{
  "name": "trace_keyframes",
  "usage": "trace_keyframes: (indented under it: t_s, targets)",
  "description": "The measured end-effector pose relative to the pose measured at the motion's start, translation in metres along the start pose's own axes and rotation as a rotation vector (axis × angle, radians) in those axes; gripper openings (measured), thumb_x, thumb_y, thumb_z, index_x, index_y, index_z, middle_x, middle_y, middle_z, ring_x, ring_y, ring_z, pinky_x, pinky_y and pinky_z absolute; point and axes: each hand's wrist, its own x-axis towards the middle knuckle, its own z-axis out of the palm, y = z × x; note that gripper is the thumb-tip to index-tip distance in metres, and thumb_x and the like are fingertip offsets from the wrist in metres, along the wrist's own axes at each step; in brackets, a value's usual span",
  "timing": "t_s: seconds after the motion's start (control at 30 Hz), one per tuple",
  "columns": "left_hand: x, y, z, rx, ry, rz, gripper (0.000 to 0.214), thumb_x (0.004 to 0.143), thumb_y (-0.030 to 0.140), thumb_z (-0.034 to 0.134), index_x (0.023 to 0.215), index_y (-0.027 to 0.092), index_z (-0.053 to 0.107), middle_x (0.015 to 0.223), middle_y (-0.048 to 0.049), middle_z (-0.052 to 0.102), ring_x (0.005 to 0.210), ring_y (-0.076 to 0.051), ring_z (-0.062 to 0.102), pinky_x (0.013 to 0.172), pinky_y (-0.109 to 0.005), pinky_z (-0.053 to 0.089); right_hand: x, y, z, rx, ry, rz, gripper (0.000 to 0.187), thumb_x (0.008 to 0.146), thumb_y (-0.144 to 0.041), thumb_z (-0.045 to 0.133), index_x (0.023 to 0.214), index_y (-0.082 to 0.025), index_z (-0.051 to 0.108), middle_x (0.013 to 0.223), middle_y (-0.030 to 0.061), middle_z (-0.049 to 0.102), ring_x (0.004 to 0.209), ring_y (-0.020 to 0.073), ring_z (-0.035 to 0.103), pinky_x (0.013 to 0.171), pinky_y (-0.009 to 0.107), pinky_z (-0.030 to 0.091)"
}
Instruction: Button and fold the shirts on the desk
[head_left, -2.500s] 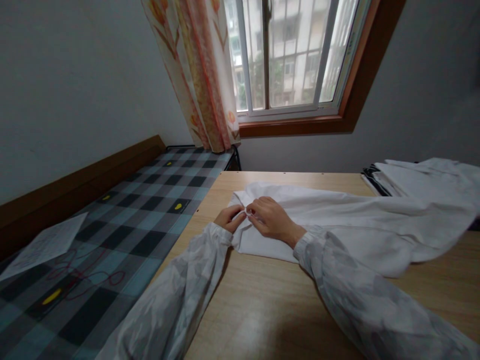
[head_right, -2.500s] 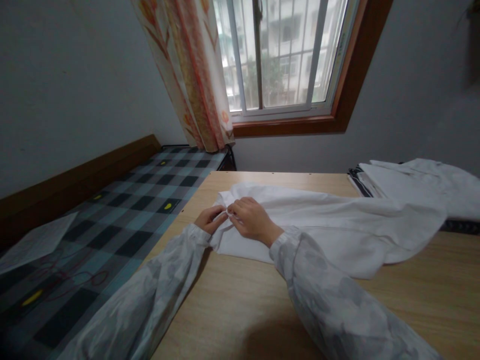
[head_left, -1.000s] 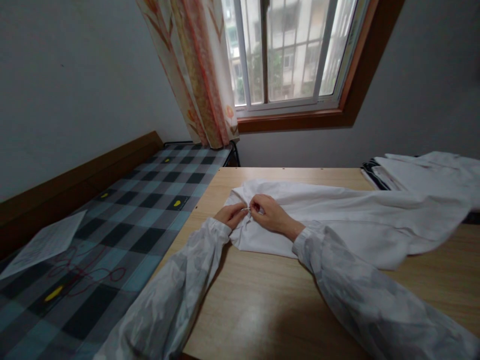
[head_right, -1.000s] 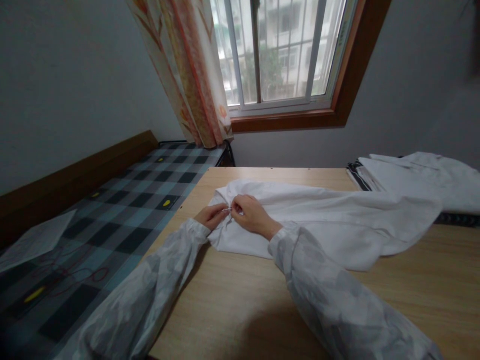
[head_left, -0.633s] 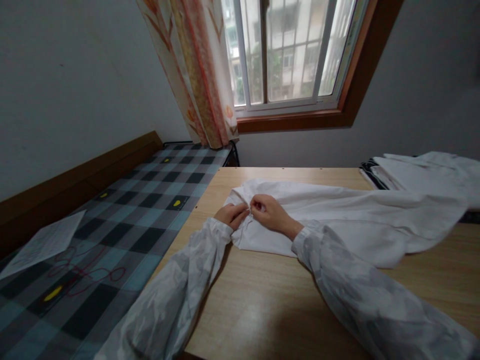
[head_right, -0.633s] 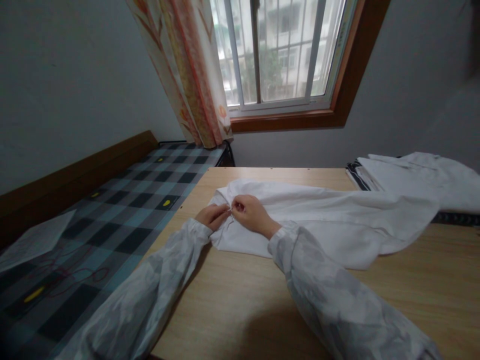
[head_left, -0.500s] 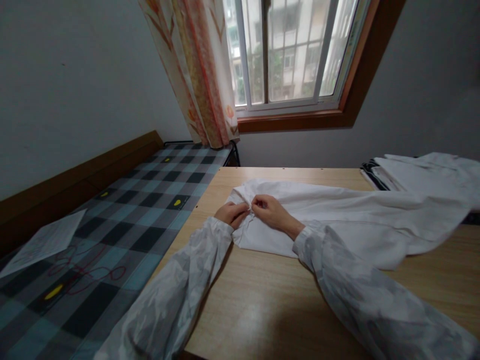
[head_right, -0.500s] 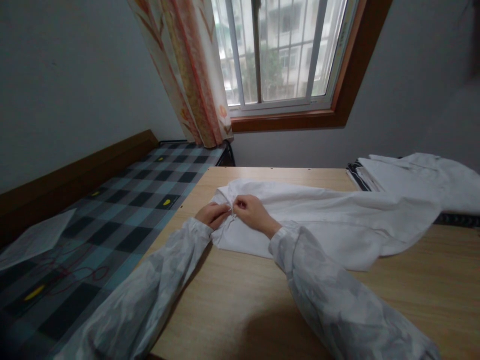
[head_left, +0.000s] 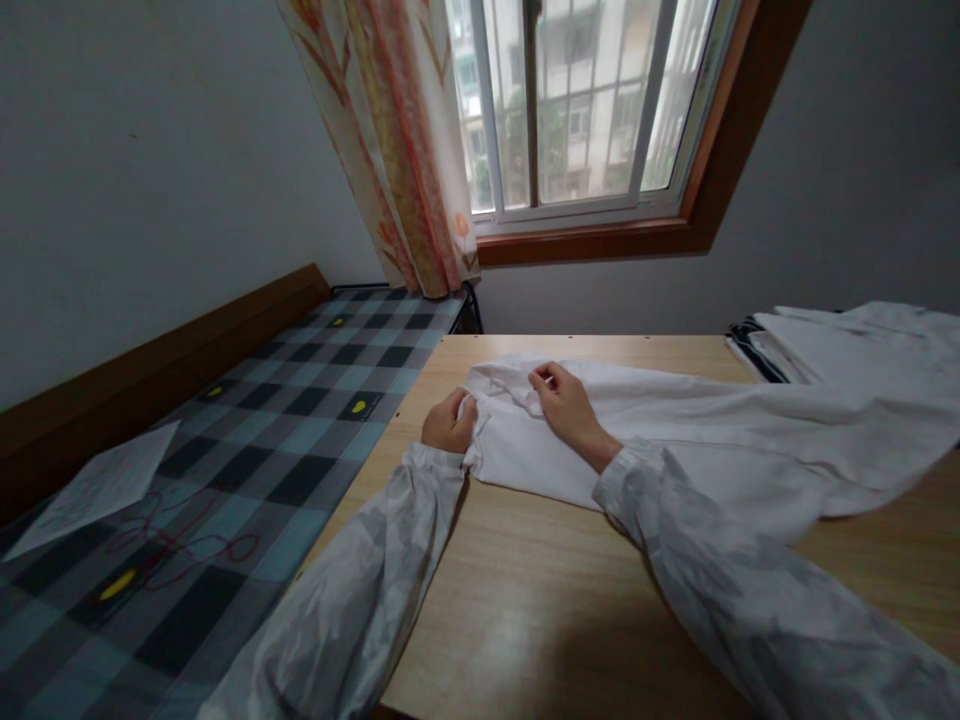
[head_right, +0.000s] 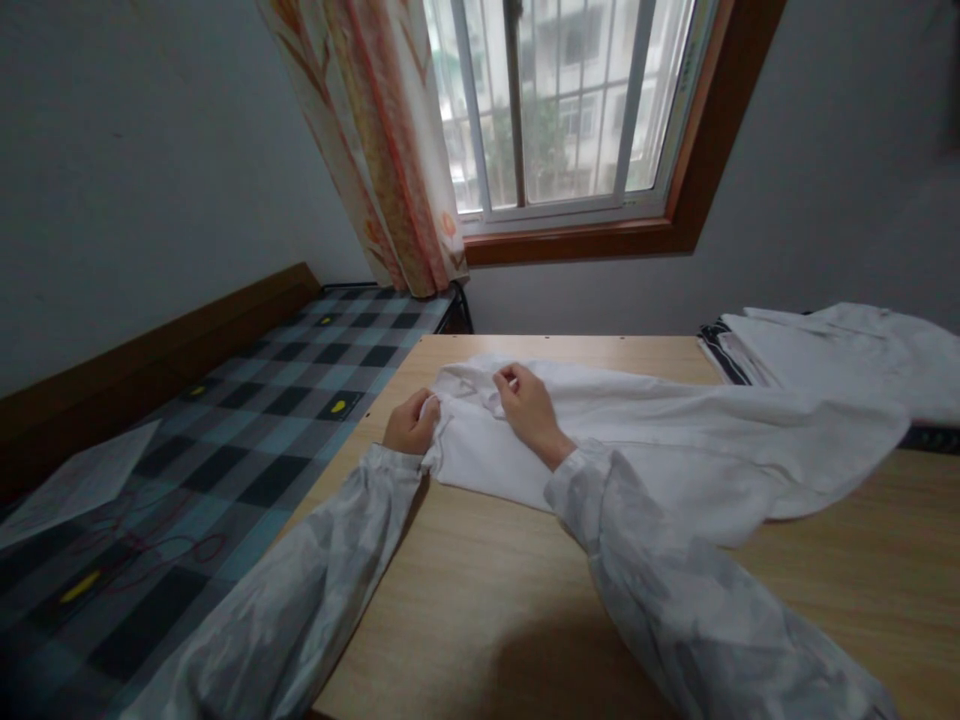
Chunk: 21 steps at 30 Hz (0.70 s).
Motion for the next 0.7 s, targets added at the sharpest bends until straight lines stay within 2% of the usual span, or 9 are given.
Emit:
trace_keyframes:
  t_s: [0.1, 0.23, 0.3, 0.4, 0.47, 0.57, 0.63, 0.7]
  targets:
    - [0.001, -0.003, -0.001, 0.1, 0.004, -0.049, 0.028, 0.1, 0.037, 0.048, 0.08, 0.023, 0.062, 0.069, -0.0001, 0.059, 0.068, -0.018, 0.053, 0.065, -0.029, 0.03, -0.001, -0.005, -0.024, -0.119, -0.047, -0.052, 0.024, 0.102, -0.04, 0.058, 0.094, -0.021, 0.069, 0.089, 0.0043, 0.072, 0.075, 0.0187, 0.059, 0.073, 0.032, 0.043]
    - [-0.001, -0.004, 0.0, 0.24, 0.004, -0.11, 0.023, 0.096, 0.038, 0.057, 0.08, 0.024, 0.067, 0.071, -0.0019, 0.064, 0.07, -0.02, 0.055, 0.063, -0.031, 0.024, -0.021, -0.011, -0.057, -0.332, -0.281, -0.225, 0.019, 0.096, -0.04, 0.071, 0.094, -0.021, 0.07, 0.086, 0.0035, 0.071, 0.076, 0.0187, 0.058, 0.072, 0.031, 0.041]
    - [-0.001, -0.002, 0.002, 0.306, -0.006, -0.13, 0.022, 0.094, 0.038, 0.059, 0.079, 0.025, 0.068, 0.07, -0.0022, 0.065, 0.069, -0.021, 0.055, 0.063, -0.032, 0.023, -0.031, -0.011, -0.067, -0.435, -0.377, -0.325, 0.018, 0.093, -0.038, 0.076, 0.094, -0.02, 0.071, 0.088, 0.0041, 0.07, 0.08, 0.0201, 0.06, 0.074, 0.032, 0.041]
    - [0.001, 0.004, 0.0, 0.414, 0.011, -0.101, 0.016, 0.089, 0.035, 0.065, 0.078, 0.024, 0.068, 0.072, -0.0036, 0.066, 0.07, -0.023, 0.058, 0.064, -0.033, 0.027, -0.038, -0.008, -0.07, -0.513, -0.41, -0.375, 0.01, 0.098, -0.029, 0.071, 0.093, -0.02, 0.073, 0.091, 0.0058, 0.071, 0.086, 0.0214, 0.063, 0.078, 0.032, 0.043]
    - [0.003, 0.013, -0.003, 0.479, 0.052, -0.009, 0.008, 0.083, 0.029, 0.07, 0.086, 0.022, 0.069, 0.086, -0.0074, 0.072, 0.081, -0.025, 0.064, 0.071, -0.034, 0.035, -0.038, -0.005, -0.067, -0.491, -0.391, -0.322, 0.011, 0.1, -0.024, 0.068, 0.092, -0.02, 0.074, 0.092, 0.0057, 0.072, 0.086, 0.0206, 0.064, 0.078, 0.032, 0.043]
    - [0.003, 0.037, -0.007, 0.517, 0.05, 0.14, 0.019, 0.083, 0.028, 0.073, 0.1, 0.021, 0.071, 0.107, -0.012, 0.074, 0.1, -0.03, 0.068, 0.085, -0.039, 0.042, -0.036, -0.003, -0.065, -0.446, -0.384, -0.252, 0.009, 0.099, -0.024, 0.07, 0.092, -0.019, 0.074, 0.091, 0.0049, 0.072, 0.084, 0.0197, 0.064, 0.078, 0.031, 0.044]
    - [-0.002, 0.057, -0.004, 0.505, -0.054, 0.178, 0.015, 0.09, 0.035, 0.069, 0.097, 0.022, 0.071, 0.101, -0.0097, 0.075, 0.1, -0.029, 0.069, 0.088, -0.039, 0.043, -0.035, -0.004, -0.066, -0.441, -0.42, -0.277, 0.007, 0.097, -0.025, 0.072, 0.094, -0.019, 0.074, 0.093, 0.0056, 0.072, 0.085, 0.02, 0.064, 0.078, 0.031, 0.045]
    - [-0.008, 0.077, 0.004, 0.496, -0.202, 0.154, 0.02, 0.095, 0.041, 0.065, 0.088, 0.023, 0.07, 0.09, -0.0066, 0.075, 0.089, -0.026, 0.069, 0.082, -0.037, 0.043, -0.035, -0.003, -0.066, -0.431, -0.447, -0.305, 0.006, 0.097, -0.022, 0.071, 0.093, -0.019, 0.074, 0.096, 0.0065, 0.072, 0.087, 0.0203, 0.063, 0.079, 0.031, 0.045]
